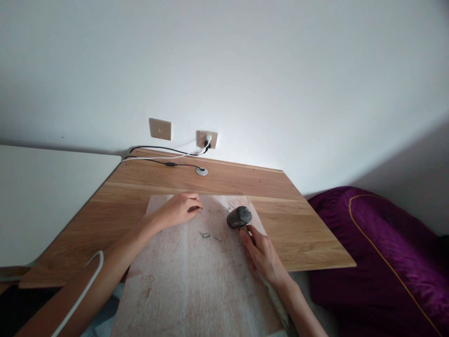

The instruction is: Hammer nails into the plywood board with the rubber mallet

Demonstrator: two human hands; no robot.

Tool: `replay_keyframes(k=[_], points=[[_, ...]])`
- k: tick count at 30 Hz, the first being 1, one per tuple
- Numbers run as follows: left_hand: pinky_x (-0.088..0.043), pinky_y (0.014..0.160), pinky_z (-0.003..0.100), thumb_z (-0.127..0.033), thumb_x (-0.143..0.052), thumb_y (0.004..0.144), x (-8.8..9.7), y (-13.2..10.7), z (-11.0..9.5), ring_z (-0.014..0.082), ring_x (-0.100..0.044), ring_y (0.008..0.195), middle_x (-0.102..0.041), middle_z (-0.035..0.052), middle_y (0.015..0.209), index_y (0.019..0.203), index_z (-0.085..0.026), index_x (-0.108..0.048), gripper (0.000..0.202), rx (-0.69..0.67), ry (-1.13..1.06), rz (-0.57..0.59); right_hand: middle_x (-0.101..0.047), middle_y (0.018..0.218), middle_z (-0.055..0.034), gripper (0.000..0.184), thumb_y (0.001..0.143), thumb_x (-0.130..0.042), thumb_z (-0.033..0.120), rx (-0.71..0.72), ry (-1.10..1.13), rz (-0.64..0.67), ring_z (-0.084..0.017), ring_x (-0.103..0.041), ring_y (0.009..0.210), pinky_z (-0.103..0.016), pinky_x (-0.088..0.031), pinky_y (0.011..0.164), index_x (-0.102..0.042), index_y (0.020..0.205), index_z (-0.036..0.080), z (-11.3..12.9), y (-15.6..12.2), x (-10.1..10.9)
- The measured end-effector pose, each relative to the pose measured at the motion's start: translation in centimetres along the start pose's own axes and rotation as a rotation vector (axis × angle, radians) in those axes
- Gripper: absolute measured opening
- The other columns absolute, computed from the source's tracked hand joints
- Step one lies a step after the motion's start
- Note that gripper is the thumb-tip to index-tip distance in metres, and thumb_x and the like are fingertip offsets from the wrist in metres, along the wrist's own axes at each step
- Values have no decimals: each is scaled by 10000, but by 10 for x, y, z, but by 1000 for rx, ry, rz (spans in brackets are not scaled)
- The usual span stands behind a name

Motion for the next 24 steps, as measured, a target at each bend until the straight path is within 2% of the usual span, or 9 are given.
replay_keyframes(k=[6,10,15,24], points=[[-498,779,275,-89,-665,923,-6,2,4,169,-686,830,-738,27,956,1026,-206,-752,178,60,-48,-10,-499,509,73,379,1057,-400,571,15,-8,-14,-143,-488,420,-261,-364,470,-530,901,251,4,-1,1],[-459,714,254,-64,-695,897,-7,2,3,148,-655,741,-713,-6,864,932,-196,-687,137,88,-54,-16,-502,522,69,382,1060,-392,570,28,-22,-14,-151,-497,437,-269,-367,486,-533,906,250,4,0,1],[-463,746,258,-90,-724,891,-3,2,0,160,-656,799,-702,7,901,894,-197,-672,120,55,-22,-59,-488,522,66,398,1066,-379,573,48,-54,-26,-164,-501,455,-282,-379,521,-552,920,246,2,1,1],[-428,683,241,-26,-658,863,-5,1,-1,132,-609,697,-653,-27,788,843,-193,-641,169,55,-54,-65,-577,537,29,473,1040,-421,624,33,-62,-64,-186,-550,473,-276,-408,495,-666,1024,220,-4,0,3]])
Point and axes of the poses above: each hand's wrist, its own y-axis towards the middle knuckle, its own x-axis out of the back of the hand, z = x × y, the point moved 8 cm from there along y, towards the middle knuckle
